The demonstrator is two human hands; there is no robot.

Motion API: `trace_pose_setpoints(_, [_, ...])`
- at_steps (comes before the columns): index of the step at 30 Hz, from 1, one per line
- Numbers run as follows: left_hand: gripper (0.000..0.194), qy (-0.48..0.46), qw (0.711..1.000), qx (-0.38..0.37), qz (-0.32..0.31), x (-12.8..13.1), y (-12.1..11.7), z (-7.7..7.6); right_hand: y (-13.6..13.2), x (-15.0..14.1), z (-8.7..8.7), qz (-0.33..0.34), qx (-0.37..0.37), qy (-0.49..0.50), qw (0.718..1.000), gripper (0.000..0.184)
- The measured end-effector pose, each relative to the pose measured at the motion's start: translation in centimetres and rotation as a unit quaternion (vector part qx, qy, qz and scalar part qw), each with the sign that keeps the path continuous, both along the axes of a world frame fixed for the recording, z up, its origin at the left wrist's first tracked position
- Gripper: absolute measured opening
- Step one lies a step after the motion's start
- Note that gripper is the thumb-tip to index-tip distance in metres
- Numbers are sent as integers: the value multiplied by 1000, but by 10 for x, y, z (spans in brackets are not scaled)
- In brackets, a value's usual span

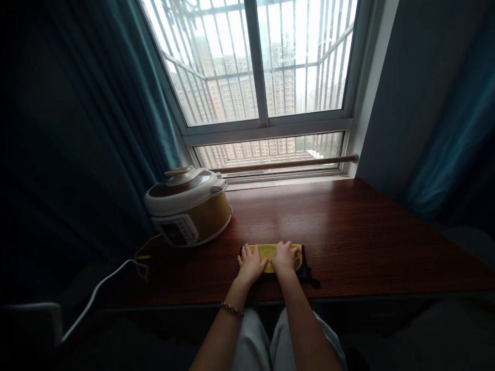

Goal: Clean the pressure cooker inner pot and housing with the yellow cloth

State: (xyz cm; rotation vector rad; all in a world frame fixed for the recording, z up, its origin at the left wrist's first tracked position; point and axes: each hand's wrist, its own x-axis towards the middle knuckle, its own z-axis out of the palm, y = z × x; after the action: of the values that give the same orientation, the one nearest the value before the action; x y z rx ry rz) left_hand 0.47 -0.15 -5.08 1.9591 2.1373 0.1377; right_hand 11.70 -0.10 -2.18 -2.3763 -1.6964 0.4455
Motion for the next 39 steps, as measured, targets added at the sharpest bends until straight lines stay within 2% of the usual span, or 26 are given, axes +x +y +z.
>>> trace_pose_setpoints(7, [69,-1,1000,12,-6,-7,-8,-2,-3,-2,1,-12,-3,7,1000,46])
trace_pose_setpoints(14, [67,5,1000,18,-1,0,-12,-2,-1,-5,5,-22,-6,6,1000,44])
trace_pose_setpoints(22, [69,17,1000,-5,16,8,-7,-10,1,-3,7,-34,-14,14,999,45])
trace_pose_setpoints(28, [68,43,999,-9,14,9,-9,7,7,0,9,-29,-36,39,998,49])
trace_pose_setpoints(33, [66,47,999,-11,9,9,-10,18,1,5,11,-16,-48,59,997,41])
trace_pose_setpoints(35, [64,-2,1000,-21,1,-4,-8,23,1,5,14,-20,-25,69,997,32])
trace_pose_setpoints(37, [58,-113,993,-32,-16,-28,-3,36,6,1,21,-8,35,119,992,21])
trace_pose_setpoints(39, [51,-291,957,6,-16,-65,0,57,18,-9,35,30,76,267,960,10])
